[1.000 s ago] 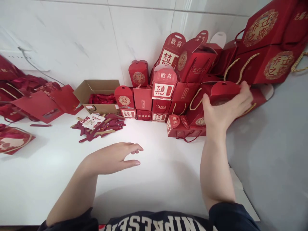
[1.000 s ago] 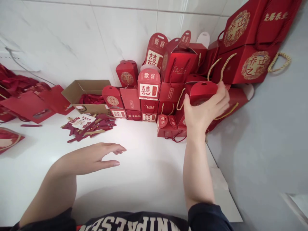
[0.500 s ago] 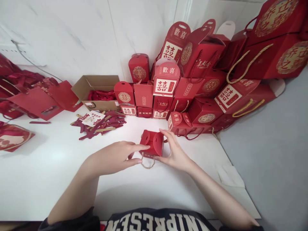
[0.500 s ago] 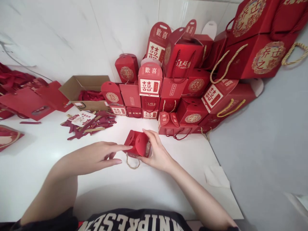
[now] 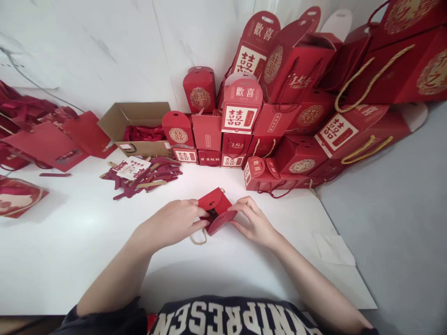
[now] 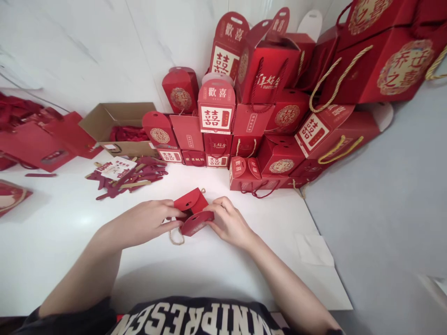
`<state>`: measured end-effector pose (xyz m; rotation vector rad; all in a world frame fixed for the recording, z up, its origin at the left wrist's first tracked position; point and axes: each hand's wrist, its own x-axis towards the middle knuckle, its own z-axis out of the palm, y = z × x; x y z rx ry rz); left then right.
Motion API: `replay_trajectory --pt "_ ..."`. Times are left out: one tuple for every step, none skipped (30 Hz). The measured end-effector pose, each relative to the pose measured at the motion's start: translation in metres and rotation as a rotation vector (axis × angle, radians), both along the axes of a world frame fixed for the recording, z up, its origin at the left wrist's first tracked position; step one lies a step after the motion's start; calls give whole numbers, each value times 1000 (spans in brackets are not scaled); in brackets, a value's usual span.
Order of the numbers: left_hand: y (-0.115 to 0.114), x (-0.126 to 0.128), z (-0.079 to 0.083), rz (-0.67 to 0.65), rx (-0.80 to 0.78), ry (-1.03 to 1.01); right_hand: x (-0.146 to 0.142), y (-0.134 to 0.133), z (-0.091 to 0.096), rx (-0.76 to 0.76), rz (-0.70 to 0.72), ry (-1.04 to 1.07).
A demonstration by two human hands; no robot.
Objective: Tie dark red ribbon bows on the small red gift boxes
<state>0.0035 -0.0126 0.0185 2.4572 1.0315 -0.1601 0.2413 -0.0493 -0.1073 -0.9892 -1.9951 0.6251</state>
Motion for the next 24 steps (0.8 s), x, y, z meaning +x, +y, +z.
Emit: replay_trajectory --pt "0 0 0 -5 -6 -7 0 0 -1 32 9 -16" --pt "1 0 0 -7 -13 -11 1 0 -1 58 17 -26" --pt "1 0 0 -6 -19 -13 1 -1 -1 78 26 -33" --pt "2 0 -1 -5 -26 -14 1 -1 -1 90 33 -42" --pt "2 0 -1 -3 -31 -14 2 -1 -1 97 39 -51" --pt "2 0 -2 -1 -37 -15 2 -1 0 99 43 -60" --pt "3 0 -2 0 -44 -16 2 -1 0 97 45 -65" --pt "4 0 -3 0 -51 -20 3 -1 1 96 47 -68" --pt "4 0 -3 1 -57 -25 3 -1 2 95 51 -72" --pt "5 0 -3 -1 -64 -32 3 -1 2 95 57 -75" --pt "6 0 -3 -7 -72 -41 2 -2 3 95 59 -73" --pt "6 -1 -2 -13 -81 -52 2 -2 4 101 51 -63" --pt "7 -1 -1 -18 -87 -66 1 -3 4 117 31 -46" --pt "7 -1 1 -18 -87 -80 -1 -3 4 146 4 -35" --pt "7 -2 3 -12 -76 -91 -2 -4 4 189 -22 -37" --pt "7 -4 6 -2 -53 -98 -4 -5 4 239 -41 -57" --pt "7 -5 9 11 -23 -101 -5 -5 3 287 -51 -94" --pt "7 -8 12 22 6 -101 -7 -5 3 325 -53 -142" --pt "8 -11 14 34 33 -103 -8 -5 2 345 -51 -188" --pt "9 -15 17 52 53 -107 -9 -5 2 348 -52 -223" --pt "12 -21 18 81 65 -116 -10 -5 2 341 -58 -244" --pt "16 -28 19 122 78 -129 -10 -5 2 332 -66 -256" --pt "22 -36 19 175 100 -142 -10 -5 3 327 -73 -262" --pt "30 -45 18 241 131 -153 -10 -5 3 331 -80 -260"
